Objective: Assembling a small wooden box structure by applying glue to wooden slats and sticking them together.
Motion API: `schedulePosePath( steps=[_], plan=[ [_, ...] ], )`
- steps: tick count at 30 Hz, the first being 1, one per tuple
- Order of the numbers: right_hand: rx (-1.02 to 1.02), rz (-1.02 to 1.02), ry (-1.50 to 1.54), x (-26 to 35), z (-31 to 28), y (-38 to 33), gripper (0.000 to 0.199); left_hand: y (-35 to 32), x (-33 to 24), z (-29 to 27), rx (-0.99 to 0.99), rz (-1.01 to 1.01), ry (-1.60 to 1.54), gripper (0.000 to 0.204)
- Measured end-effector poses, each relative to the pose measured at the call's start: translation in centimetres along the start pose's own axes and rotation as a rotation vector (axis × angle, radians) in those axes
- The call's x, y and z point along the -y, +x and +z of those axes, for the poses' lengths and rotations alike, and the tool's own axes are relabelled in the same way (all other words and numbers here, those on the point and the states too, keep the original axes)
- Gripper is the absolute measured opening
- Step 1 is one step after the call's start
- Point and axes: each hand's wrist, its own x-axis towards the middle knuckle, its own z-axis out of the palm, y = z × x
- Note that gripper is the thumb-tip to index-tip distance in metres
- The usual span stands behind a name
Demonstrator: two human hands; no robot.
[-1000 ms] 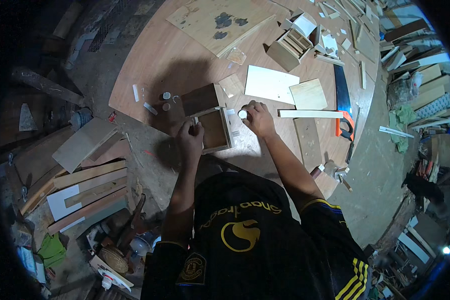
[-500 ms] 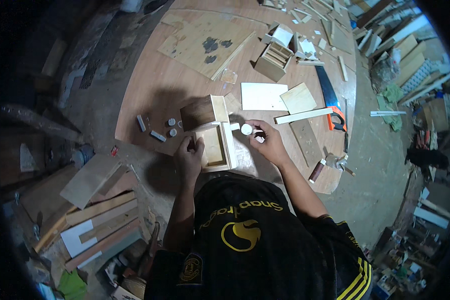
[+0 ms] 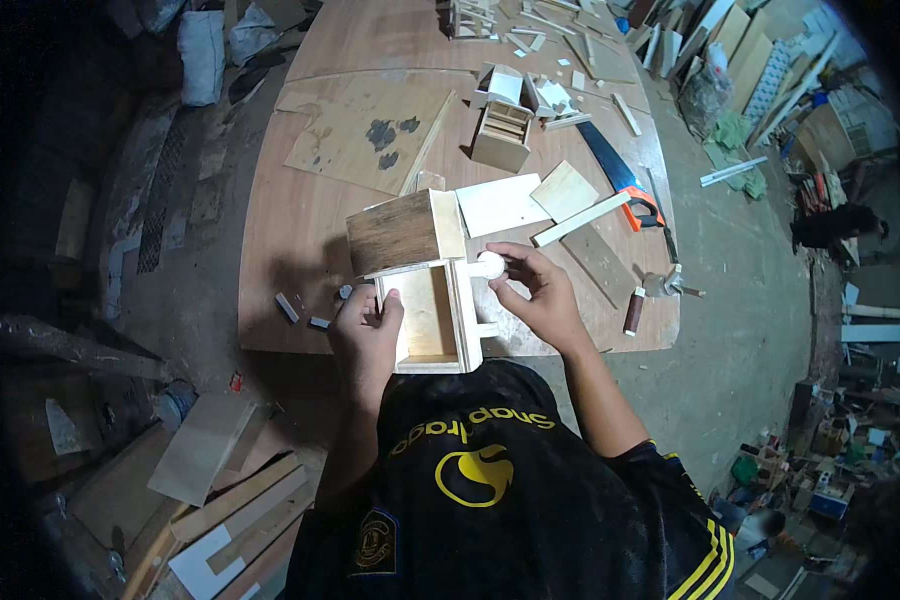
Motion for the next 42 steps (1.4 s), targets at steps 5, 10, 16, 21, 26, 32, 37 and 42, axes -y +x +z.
schedulePosePath(
  steps=[5,10,16,21,26,32,37,42],
  plan=[
    [-0.037,-0.032,0.166,0.1,0.6,-1.0,0.042,0.0,-0.6,-0.8,-0.015,0.087,-0.051,0.013],
    [-0.058,-0.068,0.163,0.6,1.0,-1.4,0.044,0.4,0.6,-1.0,-0.085,0.194,0.011,0.014],
    [-0.056,-0.168,0.009,1.6,0.5,-1.8,0.042,0.5,-0.4,-2.0,-0.016,0.213,-0.005,0.014],
    [-0.087,-0.303,0.083,1.5,0.9,-1.6,0.036,0.6,-1.8,-2.5,-0.035,0.243,-0.042,0.015],
    [-0.022,-0.321,-0.074,1.7,0.7,-1.3,0.037,0.9,-1.2,-3.1,-0.033,0.254,-0.056,0.015],
    [-0.057,-0.244,-0.027,2.1,1.2,-1.0,0.039,1.3,-2.6,-3.7,-0.034,0.264,-0.027,0.016],
    [-0.108,-0.284,-0.045,2.3,1.5,-0.4,0.034,1.8,-3.0,-3.9,-0.021,0.282,-0.024,0.016],
    [-0.122,-0.329,-0.087,2.5,1.2,0.2,0.032,2.4,-3.6,-4.0,-0.031,0.329,0.004,0.016]
  ],
)
